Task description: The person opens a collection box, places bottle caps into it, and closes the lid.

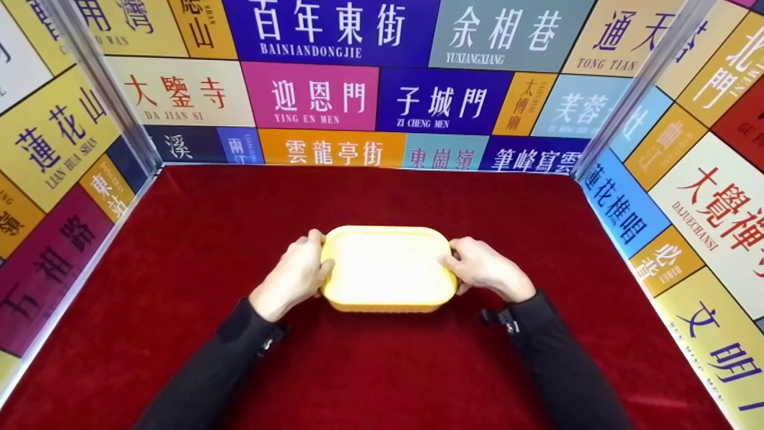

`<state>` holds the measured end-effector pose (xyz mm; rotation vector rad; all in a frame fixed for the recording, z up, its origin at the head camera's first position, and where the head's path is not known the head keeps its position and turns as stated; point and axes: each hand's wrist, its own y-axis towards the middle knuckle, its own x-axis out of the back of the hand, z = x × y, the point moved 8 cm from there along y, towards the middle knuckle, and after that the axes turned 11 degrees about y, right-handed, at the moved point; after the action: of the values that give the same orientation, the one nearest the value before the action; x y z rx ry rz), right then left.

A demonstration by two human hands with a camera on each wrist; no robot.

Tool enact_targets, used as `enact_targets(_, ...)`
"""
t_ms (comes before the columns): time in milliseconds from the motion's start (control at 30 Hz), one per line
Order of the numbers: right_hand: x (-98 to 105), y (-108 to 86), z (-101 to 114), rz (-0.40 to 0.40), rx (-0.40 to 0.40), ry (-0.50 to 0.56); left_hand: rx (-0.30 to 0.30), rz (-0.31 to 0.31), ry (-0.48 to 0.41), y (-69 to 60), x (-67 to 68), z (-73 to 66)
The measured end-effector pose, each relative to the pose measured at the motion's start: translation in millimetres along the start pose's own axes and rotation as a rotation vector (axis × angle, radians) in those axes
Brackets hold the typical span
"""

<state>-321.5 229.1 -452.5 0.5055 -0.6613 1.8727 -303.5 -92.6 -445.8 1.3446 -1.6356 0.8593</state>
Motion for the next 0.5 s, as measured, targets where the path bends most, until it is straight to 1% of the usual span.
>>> enact_targets(67, 1, -1.2, 7, -0.064, 0.079, -0.102, -0.007, -0.04, 0.047, 0.2, 1.6, -1.3)
enact_targets(100, 1, -2.0, 11, -0.101, 0.121, -0.146, -0.021, -0.071, 0.063, 0.2, 2.9, -2.9)
enact_targets(133, 1, -3.0, 15, -0.14, 0.164, -0.18, -0.048, -0.105, 0.064, 0.1, 3.6, -5.5)
enact_targets(167, 0, -4.3, 18, -0.177, 0.206, -0.21, -0.085, -0.137, 0.054, 0.0, 3.7, -9.1)
enact_targets(200, -1, -5.6, 21, -0.208, 0.239, -0.227, -0.135, -0.173, 0.044, 0.0, 3.5, -13.6)
enact_targets(233, -3, -6.5, 23, -0.222, 0.271, -0.22, -0.191, -0.209, 0.043, -0.4, 2.9, -18.9)
enact_targets(300, -11, -8.0, 26, -0.232, 0.332, -0.221, -0.288, -0.244, 0.064, -1.3, -1.8, -28.6)
enact_targets(333, -16, -8.5, 27, -0.228, 0.357, -0.226, -0.328, -0.246, 0.089, -1.4, -6.0, -33.0)
enact_targets(400, -26, -8.8, 28, -0.201, 0.39, -0.239, -0.378, -0.224, 0.141, -0.9, -15.9, -39.5)
enact_targets(433, -31, -8.6, 28, -0.185, 0.397, -0.25, -0.39, -0.203, 0.167, -0.6, -21.3, -41.6)
enact_targets(500, -40, -8.0, 27, -0.155, 0.39, -0.276, -0.395, -0.156, 0.208, 0.3, -31.2, -43.2)
